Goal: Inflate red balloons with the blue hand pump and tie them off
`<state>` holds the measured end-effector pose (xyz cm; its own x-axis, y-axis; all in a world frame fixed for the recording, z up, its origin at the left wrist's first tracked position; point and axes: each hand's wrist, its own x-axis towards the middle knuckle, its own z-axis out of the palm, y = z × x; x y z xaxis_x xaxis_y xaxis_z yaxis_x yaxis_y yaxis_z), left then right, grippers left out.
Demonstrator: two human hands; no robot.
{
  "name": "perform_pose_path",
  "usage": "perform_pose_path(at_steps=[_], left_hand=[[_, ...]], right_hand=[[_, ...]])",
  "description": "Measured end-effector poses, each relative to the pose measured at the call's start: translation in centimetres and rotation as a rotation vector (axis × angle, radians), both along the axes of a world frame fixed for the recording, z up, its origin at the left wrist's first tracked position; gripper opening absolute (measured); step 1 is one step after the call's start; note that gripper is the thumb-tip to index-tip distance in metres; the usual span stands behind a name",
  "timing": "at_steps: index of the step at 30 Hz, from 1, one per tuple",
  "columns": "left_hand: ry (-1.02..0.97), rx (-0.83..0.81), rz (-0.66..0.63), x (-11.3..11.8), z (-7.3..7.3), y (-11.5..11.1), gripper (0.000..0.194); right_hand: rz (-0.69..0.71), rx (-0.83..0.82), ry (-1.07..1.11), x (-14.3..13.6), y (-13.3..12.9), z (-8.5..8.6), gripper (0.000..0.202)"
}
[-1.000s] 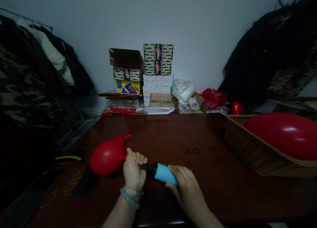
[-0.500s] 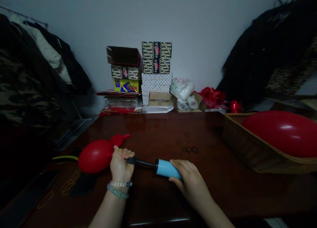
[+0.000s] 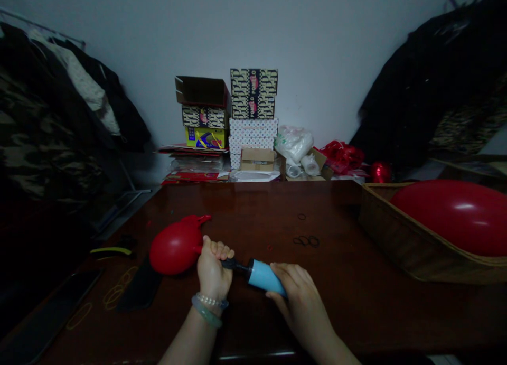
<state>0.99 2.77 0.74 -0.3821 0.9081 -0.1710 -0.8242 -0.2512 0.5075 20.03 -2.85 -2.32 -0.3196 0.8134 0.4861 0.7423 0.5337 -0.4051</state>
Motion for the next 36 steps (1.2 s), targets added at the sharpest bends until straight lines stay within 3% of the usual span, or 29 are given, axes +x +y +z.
perform_pose_path(at_steps=[6,12,21,30,36], left_hand=[[0.042,0.024,-0.022,0.7,0.2,-0.2,0.046],[0.045,0.024,-0.001,-1.5,1.0,0.1,0.045],[0.033,0.038,0.072,-4.1,1.4,0.8,0.041],[0.005,0.002,0.022,-2.2,0.5,0.4,0.041],[0.022,-0.002,-0.043,0.1,-0.1,0.1,0.043]], right_hand=[[0.002,-0.047,0.027,-0.6,-0.2,-0.4,0.044],[0.034,-0.084,0.021,-0.4,0.2,0.2,0.046],[0.068,-0.144,-0.028,2.3,1.4,1.0,0.048],[0.026,-0.01,-0.02,0.5,0.5,0.1,0.045],[-0.002,-0.04,0.01,-0.5,-0.3,0.1,0.045]])
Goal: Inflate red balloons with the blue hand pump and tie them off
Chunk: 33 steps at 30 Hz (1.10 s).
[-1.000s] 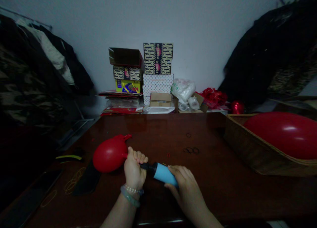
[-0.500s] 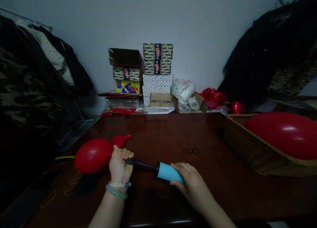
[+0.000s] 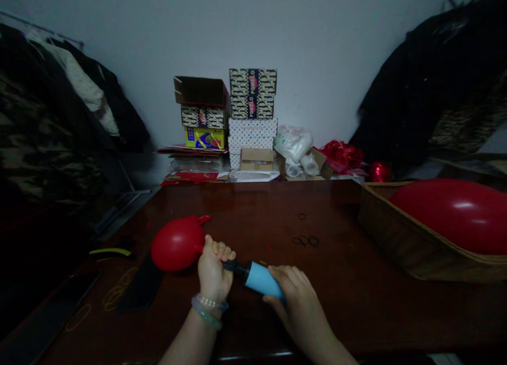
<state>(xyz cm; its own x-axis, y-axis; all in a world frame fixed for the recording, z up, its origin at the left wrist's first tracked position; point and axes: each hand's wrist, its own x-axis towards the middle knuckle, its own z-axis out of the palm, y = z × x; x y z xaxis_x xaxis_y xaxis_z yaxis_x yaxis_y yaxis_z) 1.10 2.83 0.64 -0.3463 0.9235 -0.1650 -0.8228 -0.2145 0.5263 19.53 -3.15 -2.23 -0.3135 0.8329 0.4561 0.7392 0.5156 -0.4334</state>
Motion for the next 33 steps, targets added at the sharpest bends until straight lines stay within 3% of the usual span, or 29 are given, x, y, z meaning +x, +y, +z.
perform_pose_path(at_steps=[6,18,23,33], left_hand=[[0.014,0.013,0.009,0.0,0.6,-0.1,0.044],[0.003,0.051,0.113,-4.5,2.4,0.4,0.042],[-0.009,0.042,0.084,-3.9,1.8,0.2,0.042],[0.005,0.038,-0.021,-0.4,1.1,-0.2,0.047]], right_hand=[[0.032,0.002,0.012,0.1,0.2,0.0,0.045],[0.065,-0.009,-0.011,2.1,1.4,0.9,0.046],[0.054,0.025,-0.007,1.8,1.0,0.6,0.041],[0.036,-0.036,0.019,0.4,0.1,0.5,0.041]])
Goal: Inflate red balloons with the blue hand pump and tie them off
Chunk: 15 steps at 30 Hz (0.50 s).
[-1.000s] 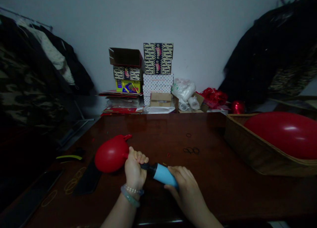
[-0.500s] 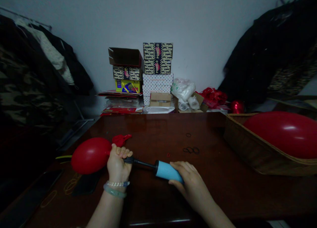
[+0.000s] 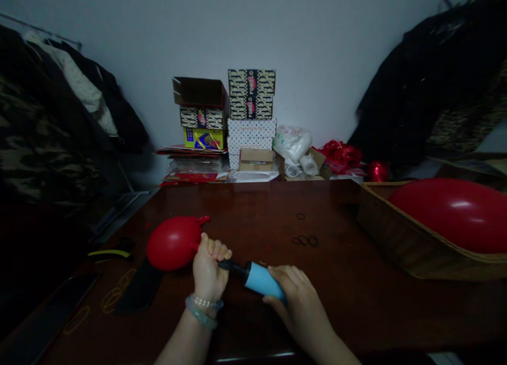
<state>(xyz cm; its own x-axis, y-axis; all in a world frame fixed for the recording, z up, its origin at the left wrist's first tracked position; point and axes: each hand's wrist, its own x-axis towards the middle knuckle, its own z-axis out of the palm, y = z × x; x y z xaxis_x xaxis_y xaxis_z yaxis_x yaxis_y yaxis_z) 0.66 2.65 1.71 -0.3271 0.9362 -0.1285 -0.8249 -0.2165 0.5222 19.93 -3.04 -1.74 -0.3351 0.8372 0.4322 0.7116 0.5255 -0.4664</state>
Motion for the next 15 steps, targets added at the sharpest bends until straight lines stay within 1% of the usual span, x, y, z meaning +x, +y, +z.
perform_pose_path(at_steps=[4,7,10,15], left_hand=[[0.046,0.001,-0.003,0.9,0.1,-0.3,0.047],[0.057,0.0,0.025,0.9,0.5,-0.5,0.048],[0.05,0.005,0.041,0.1,1.1,-0.4,0.048],[0.039,0.029,0.085,-2.4,1.6,0.1,0.046]], right_hand=[[-0.011,0.002,0.023,-0.4,-0.2,-0.2,0.043],[-0.003,0.027,0.022,-0.5,-0.1,-0.1,0.042],[0.001,0.044,0.014,-0.5,0.0,0.1,0.043],[0.014,0.075,0.008,0.3,0.7,0.0,0.046]])
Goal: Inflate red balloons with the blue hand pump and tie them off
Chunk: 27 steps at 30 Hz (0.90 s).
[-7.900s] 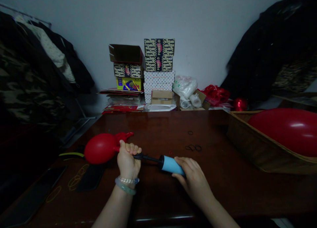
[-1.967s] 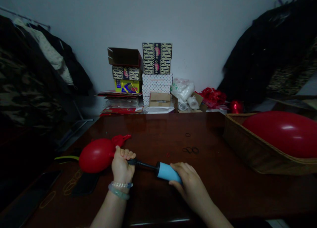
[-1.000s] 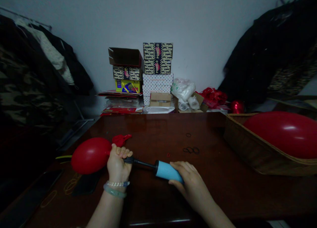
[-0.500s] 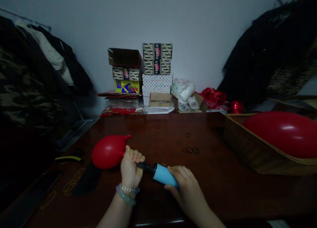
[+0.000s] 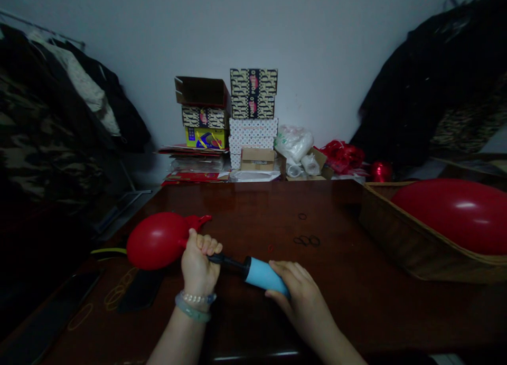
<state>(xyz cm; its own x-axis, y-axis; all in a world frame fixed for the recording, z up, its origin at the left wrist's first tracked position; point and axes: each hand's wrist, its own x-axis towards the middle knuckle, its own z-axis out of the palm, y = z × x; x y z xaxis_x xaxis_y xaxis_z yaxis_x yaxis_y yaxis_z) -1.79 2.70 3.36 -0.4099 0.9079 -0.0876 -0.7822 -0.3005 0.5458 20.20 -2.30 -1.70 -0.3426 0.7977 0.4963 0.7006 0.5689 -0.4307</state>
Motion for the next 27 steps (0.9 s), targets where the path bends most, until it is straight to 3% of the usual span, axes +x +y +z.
perform_pose_path(at_steps=[5,10,19,27], left_hand=[[-0.01,0.011,0.054,-1.8,0.2,0.5,0.042],[-0.041,-0.015,0.047,-1.6,-0.3,0.4,0.042],[-0.035,-0.028,-0.03,0.9,-1.3,0.3,0.046],[0.021,-0.038,-0.072,3.7,-2.0,-0.2,0.047]], right_hand=[[0.006,0.001,-0.027,1.3,0.6,-0.1,0.05],[-0.005,0.009,-0.048,1.3,0.4,-0.2,0.048],[-0.013,0.013,-0.019,0.4,-0.2,-0.1,0.042],[-0.007,-0.062,0.023,-0.1,-0.7,-1.2,0.045]])
